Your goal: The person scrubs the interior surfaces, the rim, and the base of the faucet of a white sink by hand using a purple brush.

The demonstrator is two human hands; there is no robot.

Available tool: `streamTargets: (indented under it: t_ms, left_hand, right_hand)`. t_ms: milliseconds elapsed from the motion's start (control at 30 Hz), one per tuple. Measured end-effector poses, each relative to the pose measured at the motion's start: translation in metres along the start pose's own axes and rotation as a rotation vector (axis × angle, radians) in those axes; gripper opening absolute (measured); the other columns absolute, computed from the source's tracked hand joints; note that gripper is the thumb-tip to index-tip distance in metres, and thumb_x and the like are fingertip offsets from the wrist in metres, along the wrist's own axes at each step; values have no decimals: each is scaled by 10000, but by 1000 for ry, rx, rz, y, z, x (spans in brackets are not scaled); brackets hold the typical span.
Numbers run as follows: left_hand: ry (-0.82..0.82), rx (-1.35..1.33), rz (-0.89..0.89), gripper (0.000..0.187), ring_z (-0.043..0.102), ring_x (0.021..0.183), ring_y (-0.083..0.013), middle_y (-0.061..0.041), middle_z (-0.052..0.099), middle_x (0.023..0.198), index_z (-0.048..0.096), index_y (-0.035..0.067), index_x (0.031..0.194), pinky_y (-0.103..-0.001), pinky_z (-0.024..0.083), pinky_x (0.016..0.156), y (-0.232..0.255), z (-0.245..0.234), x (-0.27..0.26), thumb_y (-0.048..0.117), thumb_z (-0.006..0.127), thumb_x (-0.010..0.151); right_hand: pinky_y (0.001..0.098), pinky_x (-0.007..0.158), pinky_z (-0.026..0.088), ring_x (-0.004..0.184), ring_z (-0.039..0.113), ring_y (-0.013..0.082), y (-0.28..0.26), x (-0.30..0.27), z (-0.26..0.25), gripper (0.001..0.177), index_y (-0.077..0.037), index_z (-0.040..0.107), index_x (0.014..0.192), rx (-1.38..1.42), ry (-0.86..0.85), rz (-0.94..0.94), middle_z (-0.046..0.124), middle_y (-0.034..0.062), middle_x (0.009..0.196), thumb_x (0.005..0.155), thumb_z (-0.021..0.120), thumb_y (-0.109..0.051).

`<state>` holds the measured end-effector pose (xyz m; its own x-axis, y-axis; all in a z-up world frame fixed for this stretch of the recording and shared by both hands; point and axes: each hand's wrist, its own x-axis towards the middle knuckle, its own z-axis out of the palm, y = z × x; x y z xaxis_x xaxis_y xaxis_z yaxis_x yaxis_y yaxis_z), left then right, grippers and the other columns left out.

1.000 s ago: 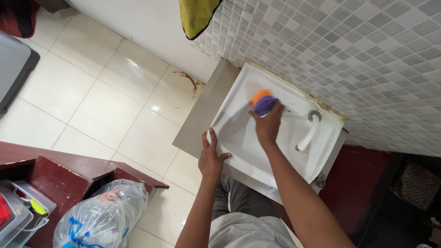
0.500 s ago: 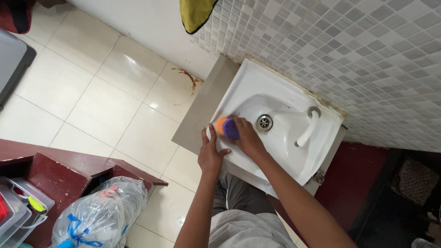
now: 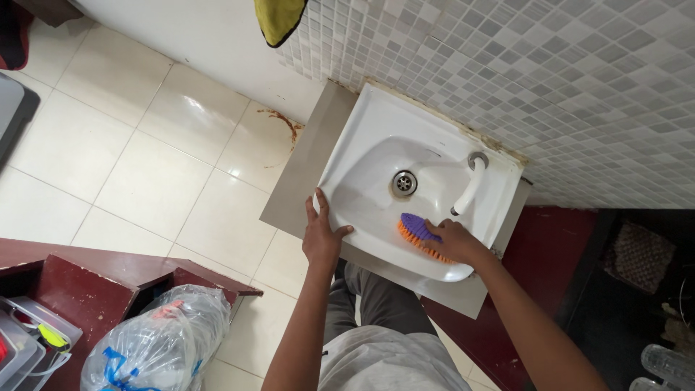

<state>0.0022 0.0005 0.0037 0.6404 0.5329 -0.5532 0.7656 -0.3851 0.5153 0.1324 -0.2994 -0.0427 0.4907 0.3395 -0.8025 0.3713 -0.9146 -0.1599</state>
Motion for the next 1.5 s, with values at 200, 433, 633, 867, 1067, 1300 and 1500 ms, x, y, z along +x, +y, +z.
streamTargets:
  t_ms: [200, 433, 633, 867, 1067, 1300, 1500]
  left_hand:
    - [16, -20, 10, 1236, 638, 1207, -348, -54, 204, 1695, 65, 361, 1622, -448, 585, 871, 0, 1, -1, 308, 891, 704]
    - [60, -34, 37, 1231, 632, 1226, -332, -80, 225, 1681, 86, 367, 1617, -446, 575, 883, -5, 8, 3, 310, 892, 688]
    - [49, -39, 24, 1209, 629, 1222, -344, -87, 228, 1688, 112, 346, 1619, -443, 574, 868, -4, 7, 2, 305, 891, 696]
    - [27, -43, 0, 1196, 623, 1236, -330, -85, 214, 1688, 111, 332, 1618, -440, 575, 855, 3, 1, 2, 280, 880, 703]
    - [5, -48, -20, 1206, 620, 1242, -319, -63, 201, 1693, 94, 356, 1616, -428, 579, 854, 8, -5, 2, 264, 877, 703]
    - [-3, -18, -17, 1213, 627, 1235, -323, -73, 181, 1701, 67, 341, 1623, -436, 581, 853, 10, -5, 2, 285, 874, 719]
    - [-7, 13, -17, 1214, 622, 1235, -338, -82, 169, 1710, 74, 337, 1625, -447, 585, 840, 2, 2, 4, 330, 880, 717]
  right_hand:
    - [425, 1057, 474, 1250, 560, 358, -18, 14, 24, 668, -216, 437, 1557, 135, 197, -163, 539, 185, 1420, 969, 569, -504]
    - [367, 1089, 453, 1303, 564, 292, -95, 58, 14, 834, -135, 426, 1535, 660, 334, -309, 527, 157, 1434, 811, 812, -285]
    - [414, 1111, 463, 1353, 514, 361, -133, 58, -3, 800, -81, 511, 1449, 434, 671, -459, 518, 180, 1452, 726, 847, -139]
    - [444, 1146, 451, 1402, 480, 386, -137, 79, -22, 737, -29, 478, 1423, 21, 916, -621, 508, 182, 1444, 767, 811, -82]
    - [462, 1034, 469, 1295, 513, 399, -150, 59, -79, 745, -16, 480, 1406, 421, 1009, -130, 517, 201, 1388, 784, 857, -173]
    - [452, 1042, 491, 1276, 567, 373, -165, 64, -59, 799, -24, 432, 1441, 665, 937, -142, 540, 196, 1407, 797, 876, -187]
    - [447, 1058, 470, 1336, 514, 412, -169, 58, -10, 808, -40, 407, 1480, 286, 815, -473, 497, 230, 1481, 776, 803, -59]
